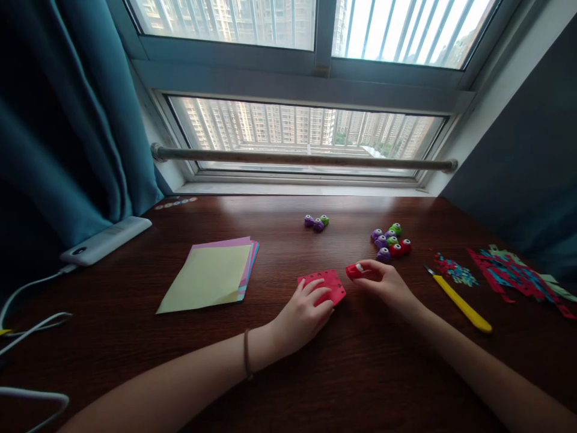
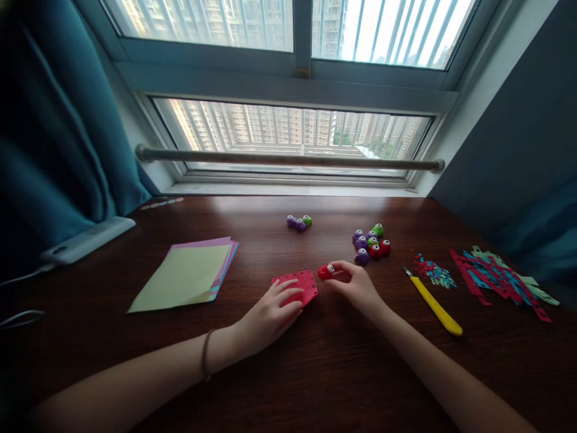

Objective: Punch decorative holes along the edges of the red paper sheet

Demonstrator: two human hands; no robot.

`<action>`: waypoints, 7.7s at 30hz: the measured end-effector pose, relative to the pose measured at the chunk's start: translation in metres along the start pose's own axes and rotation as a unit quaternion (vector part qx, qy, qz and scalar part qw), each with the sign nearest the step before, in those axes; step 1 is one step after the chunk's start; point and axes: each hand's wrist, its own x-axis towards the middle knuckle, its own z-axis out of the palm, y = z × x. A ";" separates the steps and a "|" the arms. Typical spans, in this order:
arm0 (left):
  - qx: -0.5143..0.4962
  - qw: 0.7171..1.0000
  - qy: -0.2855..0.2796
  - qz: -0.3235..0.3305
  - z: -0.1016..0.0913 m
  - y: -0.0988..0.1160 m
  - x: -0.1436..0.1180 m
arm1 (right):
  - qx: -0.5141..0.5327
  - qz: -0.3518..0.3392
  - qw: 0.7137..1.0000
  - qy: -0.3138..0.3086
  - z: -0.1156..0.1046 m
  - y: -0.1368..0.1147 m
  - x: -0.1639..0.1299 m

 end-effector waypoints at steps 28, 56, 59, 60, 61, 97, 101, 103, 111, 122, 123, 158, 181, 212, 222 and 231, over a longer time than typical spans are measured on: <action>0.202 0.957 0.149 0.147 -0.019 -0.001 -0.011 | 0.155 0.125 0.980 -0.016 0.017 0.010 -0.038; 0.139 0.962 0.129 0.197 -0.011 -0.005 -0.013 | 0.006 -0.039 0.998 -0.050 0.017 0.009 -0.042; 0.151 0.960 0.127 0.201 -0.010 -0.004 -0.012 | -0.032 -0.060 0.997 -0.046 0.017 0.005 -0.042; 0.154 0.960 0.121 0.200 -0.010 -0.004 -0.012 | -0.042 -0.064 0.996 -0.047 0.016 0.004 -0.043; 0.157 0.960 0.116 0.199 -0.009 -0.003 -0.011 | -0.055 -0.068 0.995 -0.048 0.016 0.003 -0.043; 0.045 0.991 -0.010 0.123 0.001 -0.002 -0.005 | -0.191 -0.066 0.979 -0.040 0.014 0.010 -0.040; 0.043 0.992 -0.004 0.117 0.003 0.000 -0.006 | -0.192 -0.062 0.979 -0.038 0.014 0.009 -0.040; 0.046 0.992 -0.004 0.115 0.004 0.001 -0.007 | -0.193 -0.062 0.978 -0.038 0.014 0.009 -0.040; 0.051 0.992 -0.013 0.110 0.006 0.001 -0.008 | -0.195 -0.067 0.977 -0.047 0.012 0.009 -0.040; 0.036 0.994 -0.015 0.102 0.002 0.002 -0.006 | -0.193 -0.059 0.978 -0.061 0.010 0.008 -0.040; 0.034 0.994 -0.014 0.101 0.002 0.002 -0.006 | -0.193 -0.060 0.977 -0.061 0.010 0.008 -0.039; -0.033 0.993 -0.090 0.073 -0.011 0.014 0.017 | -0.291 -0.131 0.948 0.021 0.026 0.033 -0.017; 0.077 0.991 -0.027 0.107 0.005 0.026 0.025 | -0.282 -0.085 0.955 0.034 0.032 0.039 -0.015; -0.042 0.989 -0.140 -0.022 0.001 -0.010 -0.003 | -0.074 0.011 0.985 -0.157 -0.017 0.006 -0.006; -0.006 0.996 -0.021 0.085 -0.001 -0.009 -0.011 | -0.049 -0.019 0.987 -0.153 0.004 0.006 -0.016; 0.065 0.986 0.035 0.147 -0.007 -0.008 -0.017 | 0.064 0.064 0.993 -0.078 -0.002 0.009 -0.009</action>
